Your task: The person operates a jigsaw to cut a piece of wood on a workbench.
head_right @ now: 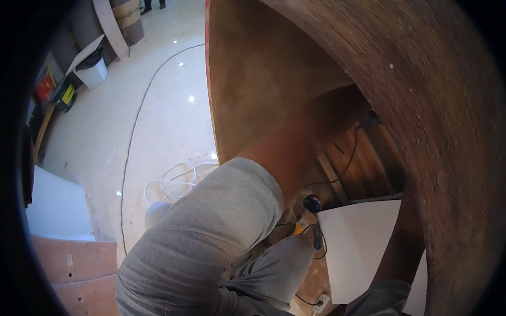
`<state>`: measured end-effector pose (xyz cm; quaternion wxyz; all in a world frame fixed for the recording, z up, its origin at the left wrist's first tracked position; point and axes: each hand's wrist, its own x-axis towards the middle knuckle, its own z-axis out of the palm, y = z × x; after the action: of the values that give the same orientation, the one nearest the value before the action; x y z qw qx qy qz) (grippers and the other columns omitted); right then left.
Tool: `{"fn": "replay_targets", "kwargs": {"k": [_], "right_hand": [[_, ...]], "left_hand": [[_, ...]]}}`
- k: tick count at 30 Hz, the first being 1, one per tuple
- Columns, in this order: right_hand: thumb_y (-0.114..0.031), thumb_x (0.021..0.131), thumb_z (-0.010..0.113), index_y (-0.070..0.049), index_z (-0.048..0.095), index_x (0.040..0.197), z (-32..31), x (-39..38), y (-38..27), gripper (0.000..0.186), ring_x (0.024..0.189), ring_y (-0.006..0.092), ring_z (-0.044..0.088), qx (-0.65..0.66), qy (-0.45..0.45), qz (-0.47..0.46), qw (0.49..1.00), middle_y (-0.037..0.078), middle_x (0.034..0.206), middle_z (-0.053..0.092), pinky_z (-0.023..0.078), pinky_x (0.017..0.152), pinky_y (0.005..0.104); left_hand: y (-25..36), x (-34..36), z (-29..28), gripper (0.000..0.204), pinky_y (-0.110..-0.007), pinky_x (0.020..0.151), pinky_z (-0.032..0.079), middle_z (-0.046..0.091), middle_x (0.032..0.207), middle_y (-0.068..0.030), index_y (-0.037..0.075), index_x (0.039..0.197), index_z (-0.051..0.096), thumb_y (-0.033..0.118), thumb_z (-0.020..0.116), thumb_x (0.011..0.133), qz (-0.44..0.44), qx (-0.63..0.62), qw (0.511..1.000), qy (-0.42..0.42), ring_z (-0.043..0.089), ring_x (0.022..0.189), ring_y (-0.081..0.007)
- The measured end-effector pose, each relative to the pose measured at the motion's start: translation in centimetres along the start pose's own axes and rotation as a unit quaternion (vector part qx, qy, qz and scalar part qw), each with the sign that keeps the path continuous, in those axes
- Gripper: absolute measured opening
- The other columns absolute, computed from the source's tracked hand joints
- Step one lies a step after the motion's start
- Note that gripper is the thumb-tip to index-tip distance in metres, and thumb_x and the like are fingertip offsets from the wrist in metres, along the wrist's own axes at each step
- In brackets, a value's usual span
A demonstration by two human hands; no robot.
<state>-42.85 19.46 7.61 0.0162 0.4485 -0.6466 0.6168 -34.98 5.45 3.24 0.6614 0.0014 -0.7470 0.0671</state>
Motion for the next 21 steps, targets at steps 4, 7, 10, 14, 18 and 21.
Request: {"fn": "replay_targets", "kwargs": {"k": [4,7,10,14,18,21], "right_hand": [[-0.012,0.087,0.062,-0.003,0.041,0.131,0.5,1.1,-0.5,0.05,0.113,0.0221,0.053,-0.025,0.002,-0.011,1.0,0.012,0.125,0.053,0.045,0.095,0.0335],[-0.013,0.087,0.062,-0.002,0.041,0.131,1.4,0.5,0.6,0.05,0.113,0.0225,0.053,-0.032,-0.004,-0.006,0.999,0.012,0.125,0.054,0.045,0.095,0.0338],[-0.014,0.087,0.062,-0.002,0.041,0.131,0.9,-1.1,3.2,0.05,0.113,0.0228,0.053,-0.061,0.008,0.012,0.998,0.013,0.125,0.054,0.045,0.095,0.034],[-0.015,0.087,0.063,-0.002,0.041,0.131,1.2,-3.7,6.5,0.051,0.113,0.0233,0.054,-0.106,0.032,0.02,0.994,0.013,0.125,0.054,0.045,0.096,0.0343],[-0.017,0.087,0.063,-0.001,0.042,0.131,6.0,-6.7,9.6,0.051,0.113,0.0238,0.054,-0.146,0.053,0.023,0.988,0.013,0.124,0.055,0.044,0.096,0.0346],[-0.018,0.087,0.063,-0.001,0.042,0.131,7.9,-9.5,10.2,0.051,0.113,0.0241,0.054,-0.188,0.08,0.041,0.978,0.014,0.124,0.055,0.044,0.096,0.0349]], "left_hand": [[-0.2,1.2,-0.8,0.037,-0.048,0.113,0.024,0.052,0.127,-0.0122,0.005,0.123,0.053,0.018,0.048,0.088,-0.018,-0.056,0.998,-0.002,0.044,0.125,-0.0291],[-0.5,0.9,-1.9,0.037,-0.048,0.113,0.024,0.052,0.128,-0.0127,0.004,0.123,0.053,0.017,0.048,0.089,-0.035,-0.12,0.992,-0.019,0.043,0.126,-0.0298],[0.7,-0.5,-2.6,0.037,-0.048,0.113,0.025,0.052,0.129,-0.0132,0.004,0.124,0.052,0.017,0.047,0.089,-0.077,-0.272,0.958,-0.043,0.043,0.126,-0.0305],[2.3,-4.1,-3.0,0.037,-0.048,0.112,0.025,0.052,0.129,-0.014,0.003,0.125,0.052,0.016,0.046,0.09,-0.134,-0.434,0.883,-0.116,0.043,0.127,-0.0314],[0.9,-8.8,-3.2,0.039,-0.049,0.11,0.028,0.051,0.134,-0.0166,0.004,0.125,0.054,0.018,0.048,0.089,-0.13,-0.302,0.933,-0.146,0.042,0.128,-0.035],[0.3,-11.8,-4.7,0.041,-0.048,0.11,0.028,0.049,0.136,-0.0167,0.004,0.126,0.052,0.019,0.048,0.089,0.052,-0.051,0.955,-0.287,0.041,0.129,-0.0339]]}}
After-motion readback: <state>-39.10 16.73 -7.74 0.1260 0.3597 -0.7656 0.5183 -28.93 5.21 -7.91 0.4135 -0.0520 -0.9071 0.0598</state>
